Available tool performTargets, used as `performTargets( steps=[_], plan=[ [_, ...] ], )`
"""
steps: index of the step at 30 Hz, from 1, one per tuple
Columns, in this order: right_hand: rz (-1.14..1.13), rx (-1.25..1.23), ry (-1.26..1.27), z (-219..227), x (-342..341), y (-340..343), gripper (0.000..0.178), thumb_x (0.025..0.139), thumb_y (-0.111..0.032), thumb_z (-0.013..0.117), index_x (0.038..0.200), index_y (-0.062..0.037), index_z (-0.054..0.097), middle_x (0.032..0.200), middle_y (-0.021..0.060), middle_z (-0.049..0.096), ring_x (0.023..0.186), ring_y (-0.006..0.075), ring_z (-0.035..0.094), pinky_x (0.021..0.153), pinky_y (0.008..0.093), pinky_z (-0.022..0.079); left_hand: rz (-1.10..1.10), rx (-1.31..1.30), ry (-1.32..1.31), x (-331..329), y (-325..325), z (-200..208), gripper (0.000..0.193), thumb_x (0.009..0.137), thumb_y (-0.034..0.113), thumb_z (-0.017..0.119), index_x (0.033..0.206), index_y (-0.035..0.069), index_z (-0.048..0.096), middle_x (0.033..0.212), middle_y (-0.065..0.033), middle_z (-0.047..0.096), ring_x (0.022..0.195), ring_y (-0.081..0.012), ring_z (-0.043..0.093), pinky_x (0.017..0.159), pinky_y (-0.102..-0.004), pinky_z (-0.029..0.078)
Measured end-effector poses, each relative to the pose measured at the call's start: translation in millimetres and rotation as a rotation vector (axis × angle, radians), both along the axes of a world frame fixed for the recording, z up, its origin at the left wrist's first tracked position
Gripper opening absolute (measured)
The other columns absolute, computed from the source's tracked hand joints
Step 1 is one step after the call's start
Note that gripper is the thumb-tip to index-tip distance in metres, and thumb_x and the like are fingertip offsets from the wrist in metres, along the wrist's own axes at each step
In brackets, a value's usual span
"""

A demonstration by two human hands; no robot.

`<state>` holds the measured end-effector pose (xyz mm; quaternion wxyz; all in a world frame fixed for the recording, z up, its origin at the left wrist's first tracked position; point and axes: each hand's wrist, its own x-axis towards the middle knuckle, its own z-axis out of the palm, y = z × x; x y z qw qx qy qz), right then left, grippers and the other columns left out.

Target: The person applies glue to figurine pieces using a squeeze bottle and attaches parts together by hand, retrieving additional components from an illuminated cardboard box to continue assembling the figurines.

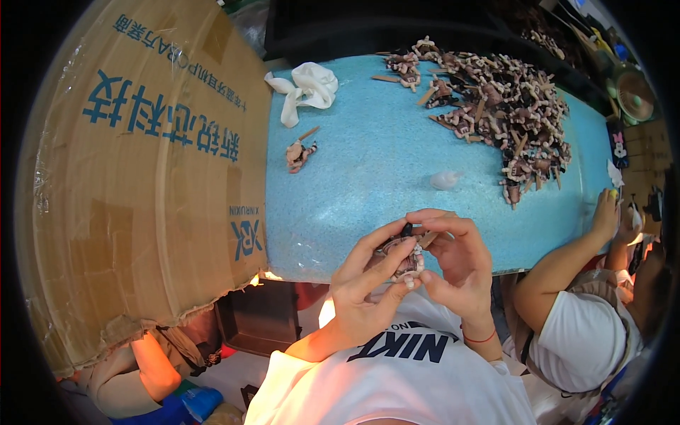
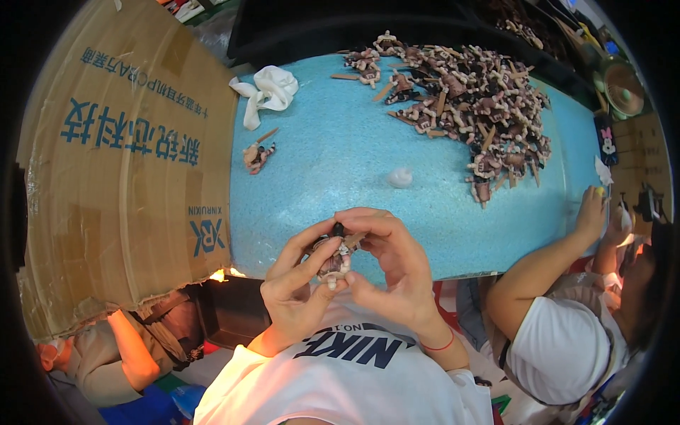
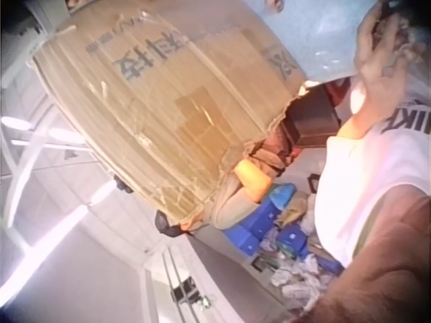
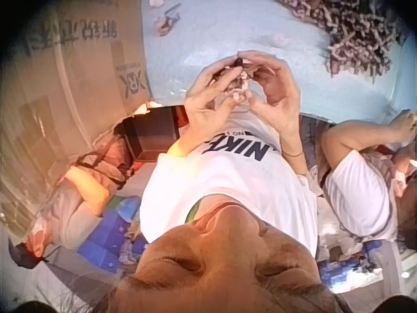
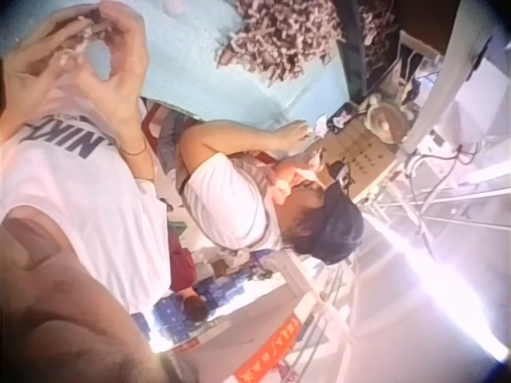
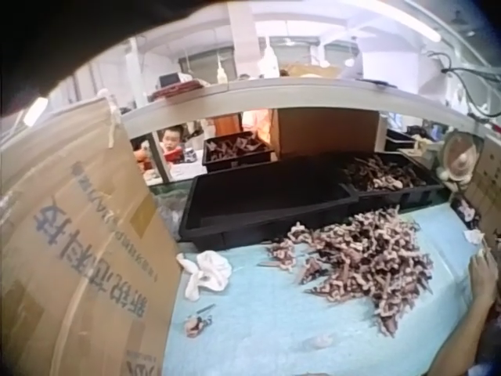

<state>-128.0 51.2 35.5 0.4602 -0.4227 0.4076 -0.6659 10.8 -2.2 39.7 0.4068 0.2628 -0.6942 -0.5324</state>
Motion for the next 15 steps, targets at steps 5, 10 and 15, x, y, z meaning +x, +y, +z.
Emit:
performTargets(
  steps=[5, 10, 15],
  plan=[
    [0.009, -0.023, -0.049, -0.4, 0.9, -0.5, 0.055, 0.066, 0.01, 0.055, 0.117, 0.0008, 0.039, 0.122, 0.0187, 0.042, 0.107, 0.0217, 0.048, 0.091, 0.0355, 0.04, -0.003, -0.025, -0.032, 0.4, 0.2, 6.4, 0.044, 0.067, -0.007, 0.065, 0.11, -0.001, 0.059, 0.121, -0.0196, 0.046, 0.1, -0.0262, 0.056, 0.081, -0.0309, 0.049],
    [-0.006, -0.03, -0.107, -2.8, -0.7, -1.1, 0.057, 0.066, 0.009, 0.055, 0.119, 0.0002, 0.034, 0.121, 0.0199, 0.043, 0.105, 0.0235, 0.05, 0.091, 0.0372, 0.041, -0.028, -0.008, -0.058, -1.3, 1.2, 5.6, 0.044, 0.069, -0.006, 0.065, 0.112, -0.002, 0.057, 0.122, -0.0196, 0.044, 0.101, -0.027, 0.055, 0.081, -0.0314, 0.049],
    [-0.057, 0.015, -0.126, -0.6, -1.1, -2.5, 0.061, 0.067, 0.008, 0.056, 0.122, -0.0019, 0.031, 0.12, 0.0208, 0.043, 0.103, 0.0241, 0.052, 0.091, 0.037, 0.042, -0.076, -0.068, -0.073, -2.3, -0.7, 5.1, 0.045, 0.075, -0.006, 0.06, 0.119, -0.002, 0.051, 0.126, -0.021, 0.039, 0.102, -0.028, 0.054, 0.082, -0.0325, 0.048]
  ],
)
